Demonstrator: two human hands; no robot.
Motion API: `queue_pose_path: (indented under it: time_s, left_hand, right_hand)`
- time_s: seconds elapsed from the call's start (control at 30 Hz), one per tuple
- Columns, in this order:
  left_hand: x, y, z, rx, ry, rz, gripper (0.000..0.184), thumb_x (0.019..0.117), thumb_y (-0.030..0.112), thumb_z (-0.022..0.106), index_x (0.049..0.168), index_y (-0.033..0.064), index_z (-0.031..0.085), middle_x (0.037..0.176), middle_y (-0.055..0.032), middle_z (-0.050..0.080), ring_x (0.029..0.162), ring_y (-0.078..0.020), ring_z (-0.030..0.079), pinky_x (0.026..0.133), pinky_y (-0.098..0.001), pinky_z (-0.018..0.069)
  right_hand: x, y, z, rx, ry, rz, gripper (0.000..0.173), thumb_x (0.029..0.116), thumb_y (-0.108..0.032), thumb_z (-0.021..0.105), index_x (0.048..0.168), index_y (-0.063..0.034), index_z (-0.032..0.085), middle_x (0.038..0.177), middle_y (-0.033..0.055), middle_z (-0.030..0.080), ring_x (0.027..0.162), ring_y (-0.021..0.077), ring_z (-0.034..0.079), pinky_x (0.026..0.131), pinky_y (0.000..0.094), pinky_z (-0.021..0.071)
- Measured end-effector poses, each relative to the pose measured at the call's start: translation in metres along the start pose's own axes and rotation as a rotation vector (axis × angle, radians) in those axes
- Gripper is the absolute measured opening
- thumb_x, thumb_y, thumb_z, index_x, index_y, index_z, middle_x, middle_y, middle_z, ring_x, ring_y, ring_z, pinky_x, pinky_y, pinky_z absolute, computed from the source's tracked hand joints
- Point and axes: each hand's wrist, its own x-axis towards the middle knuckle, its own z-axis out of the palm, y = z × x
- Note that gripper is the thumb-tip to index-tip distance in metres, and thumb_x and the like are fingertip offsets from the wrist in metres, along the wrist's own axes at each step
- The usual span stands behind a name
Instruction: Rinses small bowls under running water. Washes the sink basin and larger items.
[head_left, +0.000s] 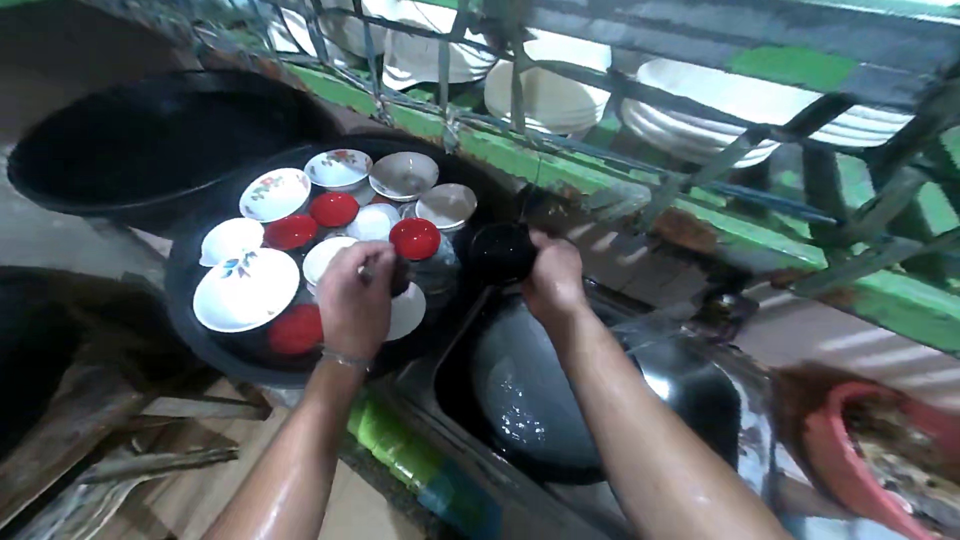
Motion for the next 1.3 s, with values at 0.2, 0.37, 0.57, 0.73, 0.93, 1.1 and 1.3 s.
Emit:
queue_pose_path:
  time_s: [0.2,0.37,0.57,0.73,0.93,1.1,1.3]
  left_hand:
    - [-0.062,0.033,0.032,0.017,0.052,-0.01,0.023,0.1014,0.017,0.064,0.119,0.005,0.071,0.1,-0.0125,0.065,0.071,-0.0159,0.061,0.064,-0.0306,0.0542]
    - [-0.101,0.045,0.04,0.071,0.089,0.234,0.022,0.0961,0.018,0.069,0.115,0.0069,0.074,0.104,-0.0134,0.066,0.076,-0.0153,0.064,0.064,-0.028,0.0567]
    - [-0.134,0.058,0.06,-0.084,-0.041,0.452,0.015,0.0954,0.018,0.067,0.107,0.0148,0.075,0.1,-0.0075,0.067,0.082,-0.0103,0.065,0.068,-0.0205,0.0552]
    - [-0.137,0.062,0.129,-0.096,-0.656,0.101,0.02,0.1018,0.019,0.063,0.113,0.0133,0.078,0.112,-0.0093,0.07,0.094,-0.019,0.07,0.083,-0.0371,0.0606]
    - [-0.089,-0.012,0.283,0.064,-0.975,-0.089,0.061,0.1044,0.05,0.054,0.144,0.0045,0.055,0.148,-0.0218,0.052,0.138,-0.0357,0.052,0.114,-0.0536,0.044]
    - [-0.068,-0.058,0.345,0.373,-0.953,-0.052,0.074,0.0926,0.033,0.07,0.153,-0.0012,0.042,0.155,-0.0279,0.042,0.141,-0.046,0.044,0.112,-0.0643,0.0403]
    - [-0.1,-0.045,0.337,0.388,-1.029,-0.23,0.052,0.1004,0.021,0.062,0.146,-0.0012,0.05,0.142,-0.0284,0.055,0.129,-0.0458,0.056,0.105,-0.0635,0.0464]
  right_hand:
    - [0.009,-0.021,0.008,-0.036,-0.34,-0.056,0.036,0.1106,-0.021,0.045,0.14,-0.0043,0.057,0.134,0.0062,0.065,0.12,0.013,0.063,0.101,0.0331,0.0522]
    - [-0.02,0.01,-0.072,-0.753,-0.707,-0.534,0.05,0.0956,-0.001,0.06,0.145,-0.0024,0.053,0.146,0.0134,0.056,0.131,0.0215,0.058,0.108,0.0419,0.0517]
    - [-0.108,0.1,-0.154,-0.886,-0.395,-0.323,0.087,0.0835,-0.026,0.083,0.158,-0.0166,0.04,0.166,0.0075,0.034,0.153,0.0238,0.033,0.121,0.0525,0.0367]
    - [-0.139,0.157,-0.215,-0.776,-0.098,0.119,0.062,0.0951,-0.023,0.072,0.15,-0.0052,0.048,0.147,0.0182,0.054,0.128,0.0262,0.06,0.104,0.0407,0.0549]
    - [-0.169,0.193,-0.263,-0.857,-0.018,0.323,0.041,0.0967,-0.018,0.068,0.134,-0.0034,0.062,0.129,0.0168,0.065,0.112,0.0243,0.068,0.099,0.0408,0.0572]
    - [-0.187,0.197,-0.268,-0.804,-0.016,0.289,0.034,0.0964,-0.014,0.068,0.128,-0.0027,0.066,0.131,0.0161,0.064,0.113,0.0219,0.068,0.097,0.0375,0.0589]
    - [-0.185,0.202,-0.269,-0.842,-0.028,0.274,0.031,0.0969,-0.017,0.068,0.125,-0.0046,0.068,0.13,0.0145,0.063,0.108,0.0194,0.068,0.093,0.0346,0.0599]
